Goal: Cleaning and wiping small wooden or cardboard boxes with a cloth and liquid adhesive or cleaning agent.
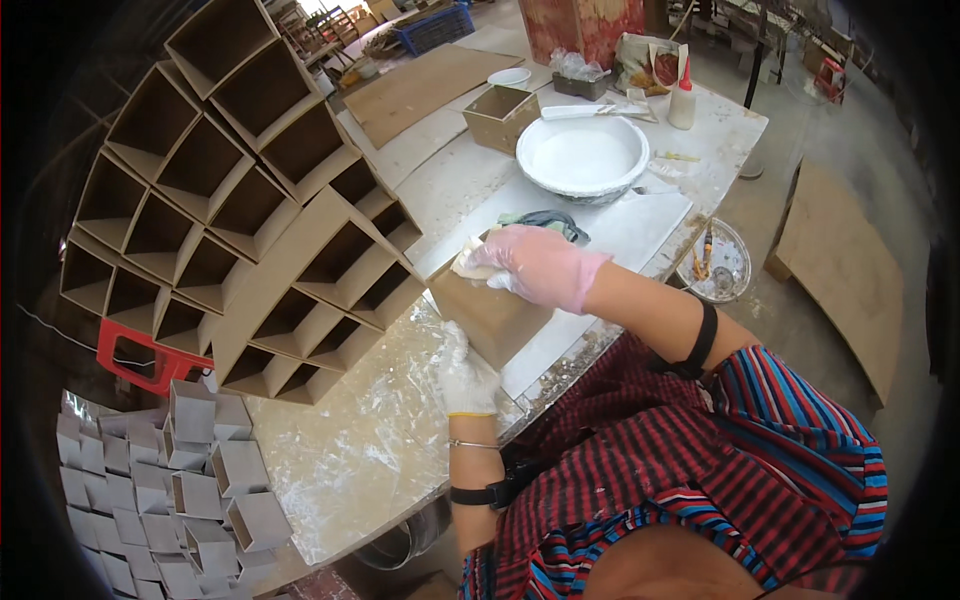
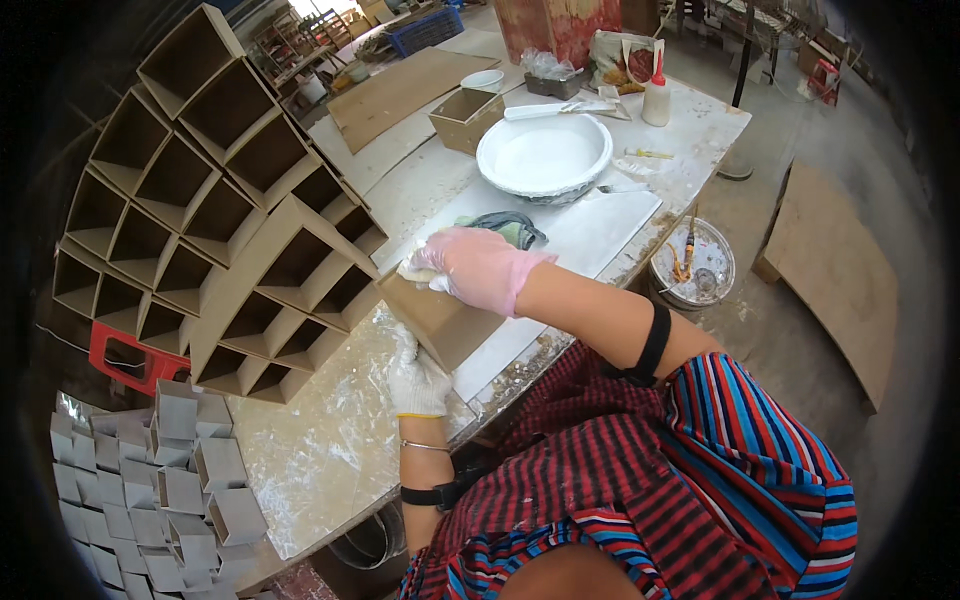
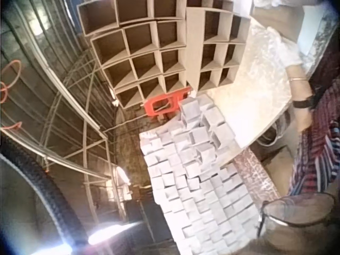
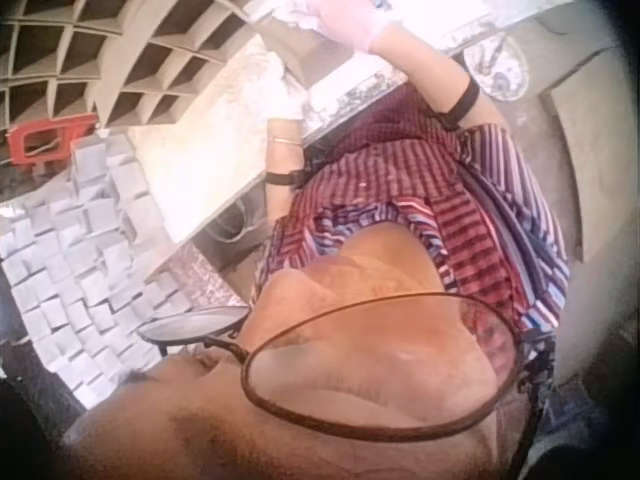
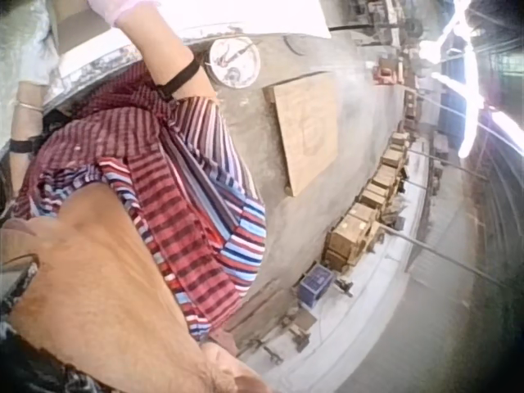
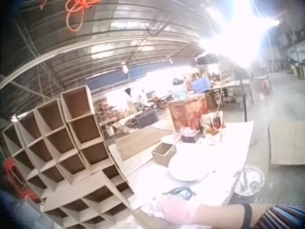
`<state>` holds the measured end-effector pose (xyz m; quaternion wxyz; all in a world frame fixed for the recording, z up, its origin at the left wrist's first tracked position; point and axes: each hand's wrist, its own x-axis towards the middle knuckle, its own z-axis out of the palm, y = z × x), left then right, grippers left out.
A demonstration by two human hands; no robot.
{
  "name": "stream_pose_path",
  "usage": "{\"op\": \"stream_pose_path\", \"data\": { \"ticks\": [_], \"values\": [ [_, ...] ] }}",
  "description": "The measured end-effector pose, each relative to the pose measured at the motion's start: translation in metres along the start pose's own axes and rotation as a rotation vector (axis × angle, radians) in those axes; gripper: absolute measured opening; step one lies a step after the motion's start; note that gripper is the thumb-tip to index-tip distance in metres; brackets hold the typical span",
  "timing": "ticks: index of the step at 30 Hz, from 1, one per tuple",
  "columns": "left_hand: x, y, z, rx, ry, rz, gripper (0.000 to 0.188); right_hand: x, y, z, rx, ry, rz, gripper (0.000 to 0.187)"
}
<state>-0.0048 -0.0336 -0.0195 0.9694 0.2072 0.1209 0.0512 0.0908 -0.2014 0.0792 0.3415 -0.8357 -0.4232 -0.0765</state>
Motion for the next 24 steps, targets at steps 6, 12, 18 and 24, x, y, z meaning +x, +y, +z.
{"op": "stream_pose_path", "data": {
  "ticks": [6,12,18,24],
  "values": [
    [-0.002,0.002,0.006,0.061,-0.053,0.131,0.033,0.019,-0.008,-0.006,-0.249,-0.102,0.068,0.036],
    [-0.003,0.008,0.011,0.109,-0.121,0.121,0.037,0.026,-0.009,-0.004,-0.231,-0.159,-0.031,0.036],
    [-0.005,0.007,0.014,0.151,-0.151,0.119,0.042,0.042,-0.016,-0.001,-0.371,-0.251,0.082,0.029],
    [-0.002,0.009,0.002,0.139,-0.105,0.080,0.057,0.071,-0.043,0.016,-0.285,-0.428,0.071,0.029]
  ]
}}
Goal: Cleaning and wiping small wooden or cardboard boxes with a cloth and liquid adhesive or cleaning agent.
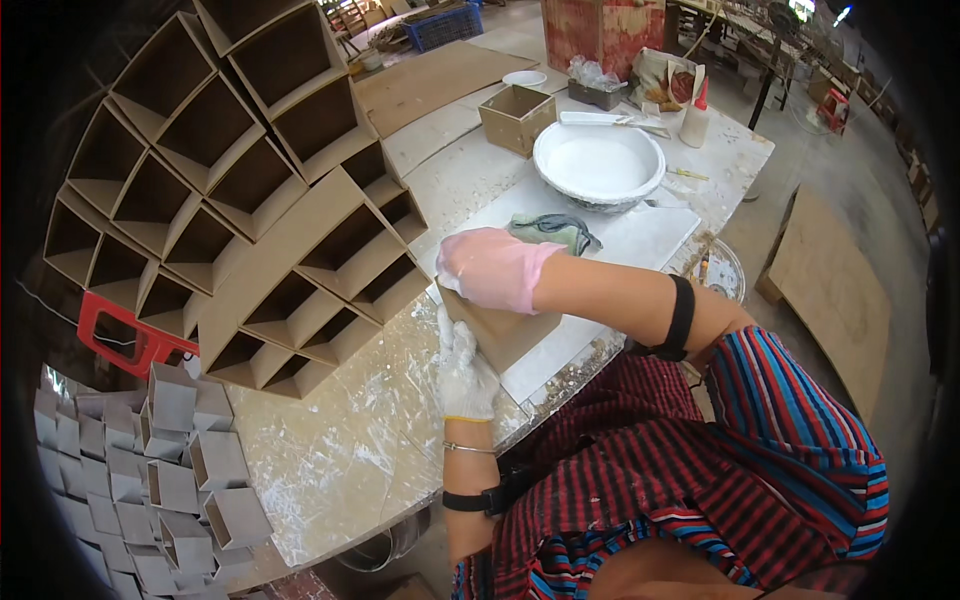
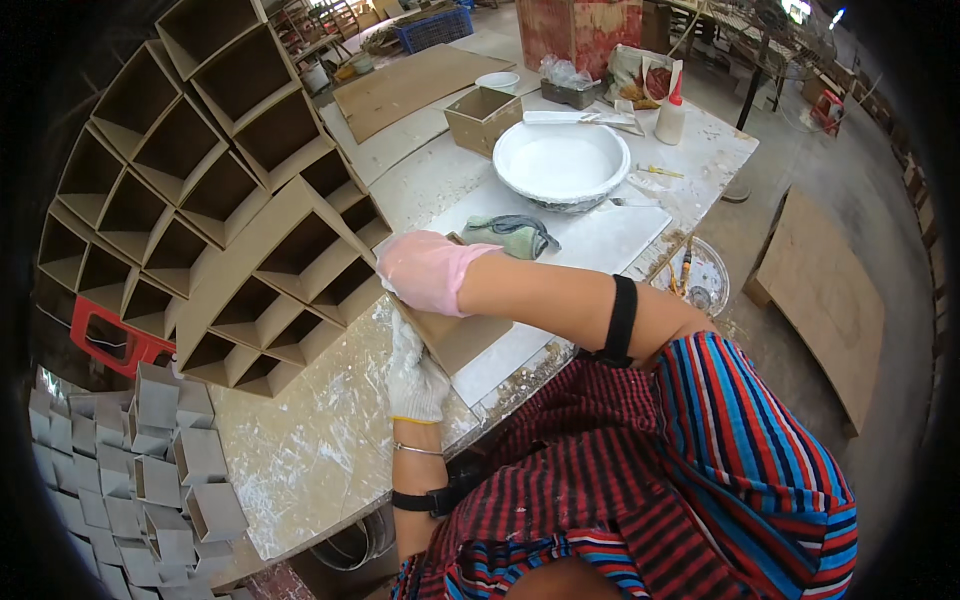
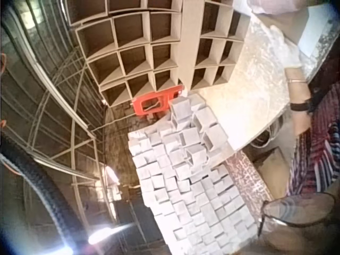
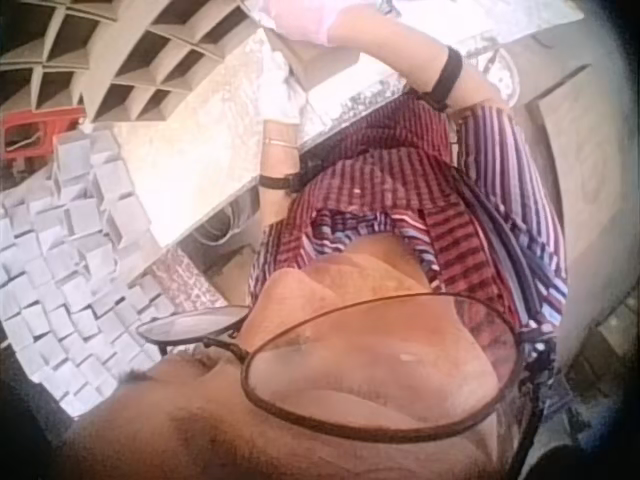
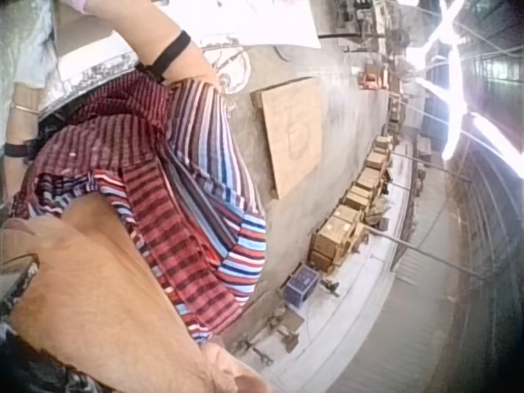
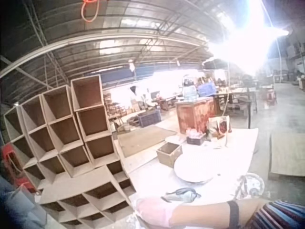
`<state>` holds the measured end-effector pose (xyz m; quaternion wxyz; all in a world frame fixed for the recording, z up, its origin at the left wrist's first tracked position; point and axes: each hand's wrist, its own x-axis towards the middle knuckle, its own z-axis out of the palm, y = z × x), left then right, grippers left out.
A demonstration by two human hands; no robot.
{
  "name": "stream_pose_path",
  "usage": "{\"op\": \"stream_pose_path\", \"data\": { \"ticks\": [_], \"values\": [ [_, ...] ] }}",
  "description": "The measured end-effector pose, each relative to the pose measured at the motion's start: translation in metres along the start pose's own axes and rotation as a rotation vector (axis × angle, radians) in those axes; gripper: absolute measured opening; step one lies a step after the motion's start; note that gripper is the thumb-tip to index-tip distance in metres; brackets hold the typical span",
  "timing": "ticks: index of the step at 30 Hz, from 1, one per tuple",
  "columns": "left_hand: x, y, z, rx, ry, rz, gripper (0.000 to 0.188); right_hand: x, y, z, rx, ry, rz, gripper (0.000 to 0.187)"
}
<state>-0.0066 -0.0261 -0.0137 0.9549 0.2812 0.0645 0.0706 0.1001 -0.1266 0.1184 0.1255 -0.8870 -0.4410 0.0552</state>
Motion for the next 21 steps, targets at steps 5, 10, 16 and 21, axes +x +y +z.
{"op": "stream_pose_path", "data": {
  "ticks": [5,10,16,21],
  "values": [
    [0.003,-0.004,-0.008,0.011,-0.056,0.030,0.055,-0.005,0.018,-0.012,0.010,0.044,-0.110,0.029],
    [0.001,-0.002,-0.006,-0.030,0.004,-0.014,0.053,-0.002,0.010,0.002,0.131,0.021,-0.005,0.031],
    [0.003,-0.005,-0.009,0.000,-0.017,0.025,0.052,-0.044,0.028,0.007,0.273,-0.097,-0.245,0.027],
    [-0.003,-0.002,0.000,-0.001,-0.034,0.016,0.051,-0.041,0.033,-0.012,0.205,-0.066,-0.338,0.022]
  ]
}}
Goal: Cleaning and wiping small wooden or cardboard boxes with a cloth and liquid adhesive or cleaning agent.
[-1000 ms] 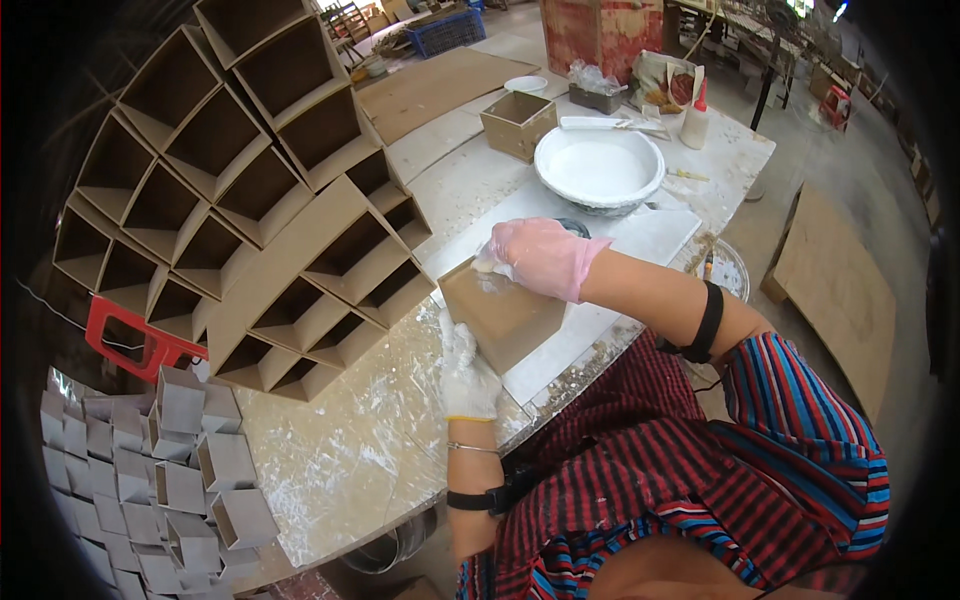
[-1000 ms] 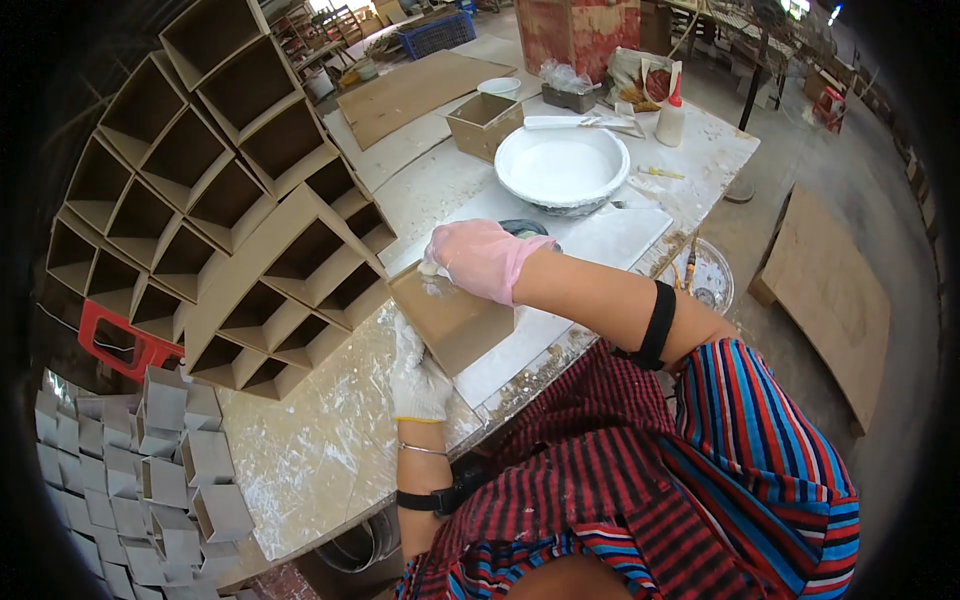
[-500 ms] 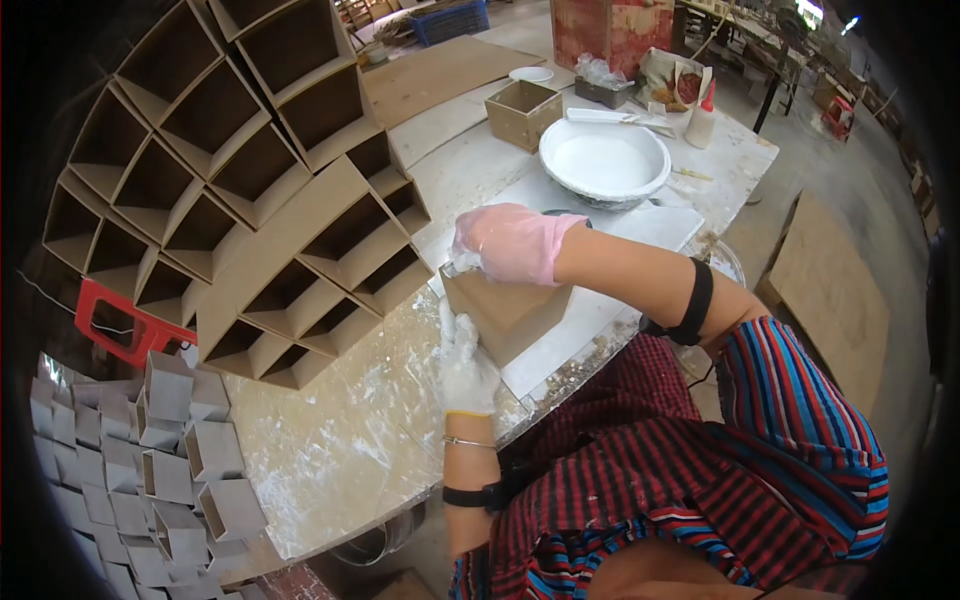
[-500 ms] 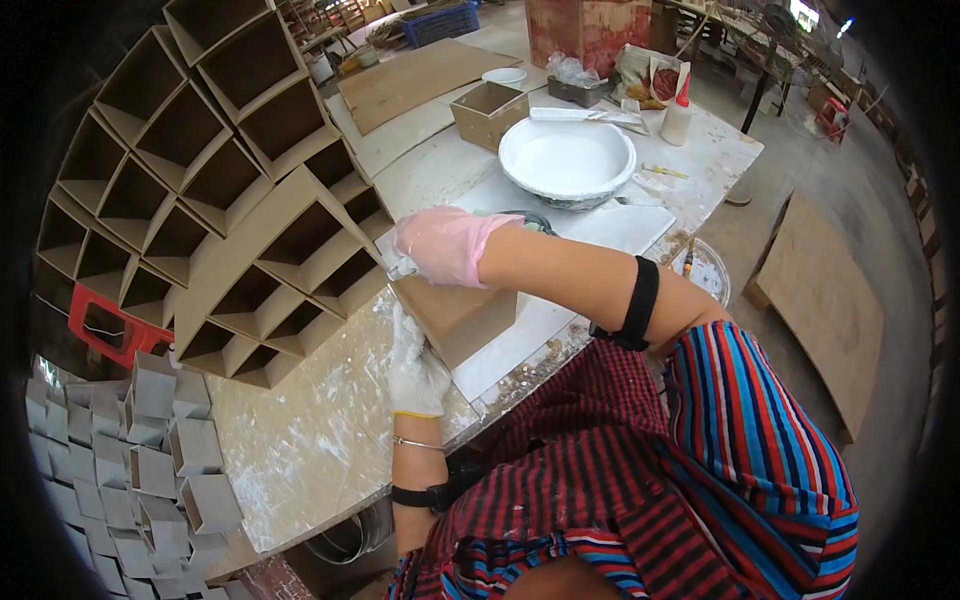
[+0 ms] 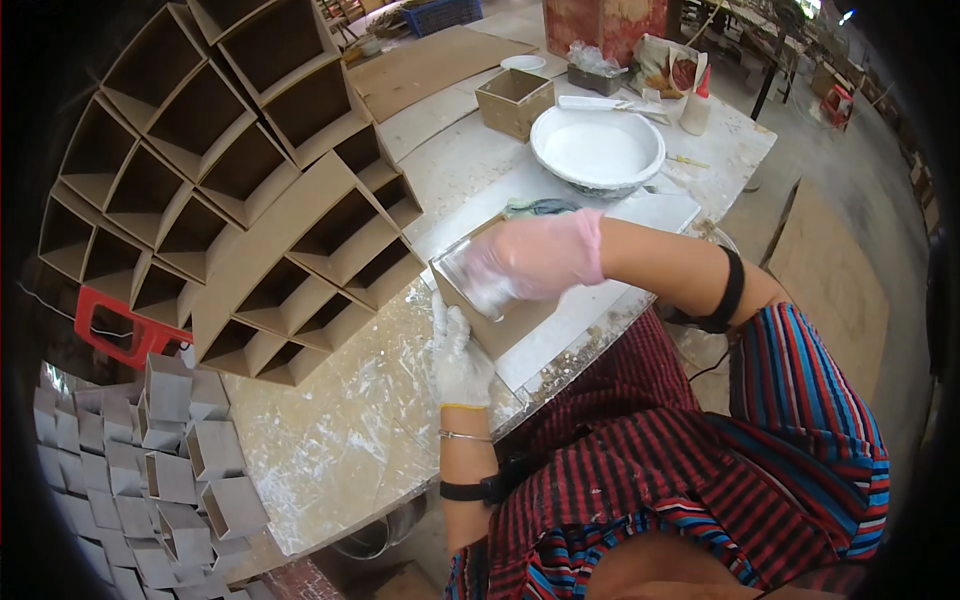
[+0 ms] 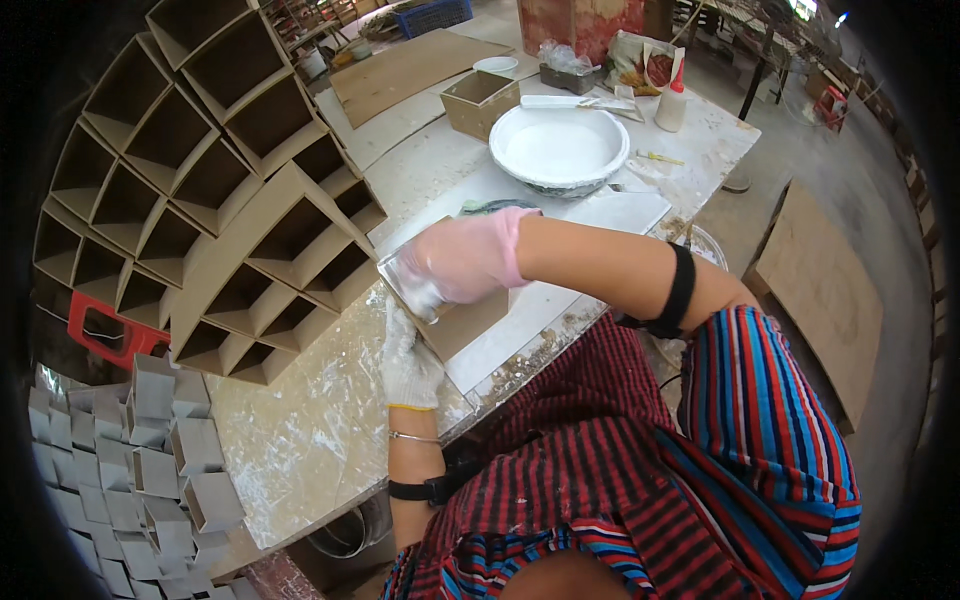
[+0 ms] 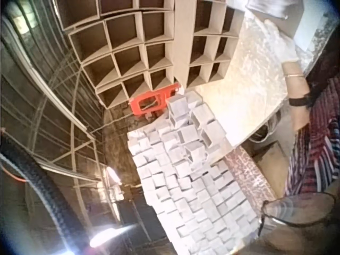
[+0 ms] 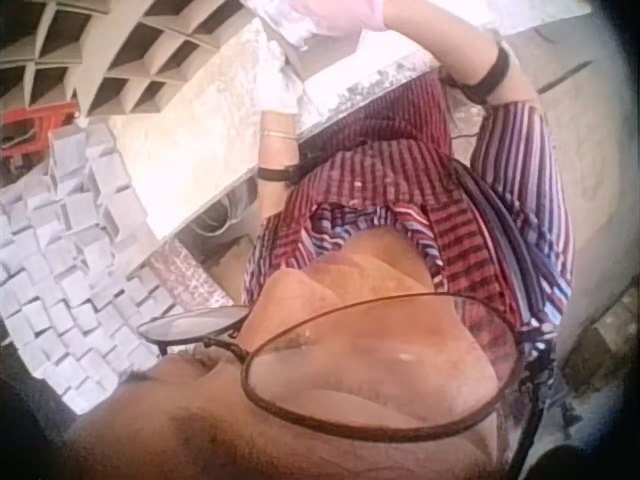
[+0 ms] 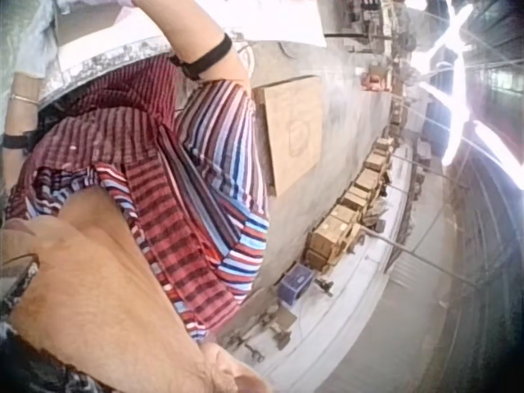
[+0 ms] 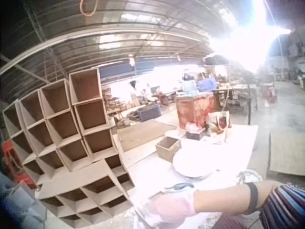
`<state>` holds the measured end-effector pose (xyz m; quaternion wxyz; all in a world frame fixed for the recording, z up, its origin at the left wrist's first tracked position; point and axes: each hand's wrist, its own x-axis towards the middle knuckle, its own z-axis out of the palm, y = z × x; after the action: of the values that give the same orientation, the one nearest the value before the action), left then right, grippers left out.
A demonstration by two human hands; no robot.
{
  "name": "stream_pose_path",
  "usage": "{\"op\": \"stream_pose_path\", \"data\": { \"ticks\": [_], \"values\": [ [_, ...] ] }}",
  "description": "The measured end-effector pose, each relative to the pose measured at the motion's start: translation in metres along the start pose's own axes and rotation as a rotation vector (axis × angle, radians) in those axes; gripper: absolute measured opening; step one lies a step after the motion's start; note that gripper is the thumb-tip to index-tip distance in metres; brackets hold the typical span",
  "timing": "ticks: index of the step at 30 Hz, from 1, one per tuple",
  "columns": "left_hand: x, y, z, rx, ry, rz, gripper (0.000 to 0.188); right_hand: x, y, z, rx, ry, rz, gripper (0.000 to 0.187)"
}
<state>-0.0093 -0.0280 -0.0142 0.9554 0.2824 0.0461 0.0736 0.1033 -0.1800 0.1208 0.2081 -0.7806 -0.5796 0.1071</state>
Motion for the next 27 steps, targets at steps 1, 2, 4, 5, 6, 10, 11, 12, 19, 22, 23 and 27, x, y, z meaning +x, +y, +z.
{"op": "stream_pose_path", "data": {
  "ticks": [1,2,4,5,6,10,11,12,19,22,23,27],
  "values": [
    [0.000,0.000,-0.005,0.005,0.023,0.003,0.051,0.009,-0.001,-0.005,0.014,0.049,0.034,0.022],
    [0.001,0.000,-0.004,0.000,0.034,0.010,0.051,0.017,0.002,-0.007,0.053,0.152,0.052,0.023],
    [0.004,-0.002,0.002,0.001,0.051,0.006,0.051,0.030,0.014,-0.002,0.142,0.370,0.100,0.024],
    [0.004,-0.001,0.000,0.002,0.060,-0.001,0.051,0.041,0.017,0.005,0.145,0.343,0.124,0.025],
    [0.006,-0.003,-0.005,0.000,0.065,-0.014,0.051,0.050,0.021,0.013,0.144,0.316,0.154,0.026],
    [0.005,-0.001,-0.008,0.015,0.024,-0.023,0.052,0.043,0.007,0.021,-0.001,0.310,0.076,0.024],
    [0.003,-0.001,-0.007,0.001,0.038,-0.020,0.053,0.036,0.000,0.018,0.071,0.269,0.076,0.026],
    [0.003,-0.001,-0.005,-0.013,0.049,-0.019,0.054,0.031,-0.009,0.012,0.052,0.149,0.124,0.027],
    [0.001,-0.004,0.011,0.103,0.058,0.077,0.048,-0.018,-0.022,0.001,-0.025,-0.072,-0.120,0.033],
    [-0.001,-0.002,0.009,0.119,0.080,0.071,0.049,-0.011,-0.006,0.002,0.021,-0.020,-0.308,0.035],
    [0.001,-0.003,0.011,0.112,0.060,0.049,0.049,-0.008,0.002,-0.001,0.040,0.023,-0.373,0.036],
    [0.003,-0.002,0.003,0.064,0.049,0.016,0.053,0.026,0.009,-0.021,-0.138,0.237,-0.172,0.040]
  ]
}}
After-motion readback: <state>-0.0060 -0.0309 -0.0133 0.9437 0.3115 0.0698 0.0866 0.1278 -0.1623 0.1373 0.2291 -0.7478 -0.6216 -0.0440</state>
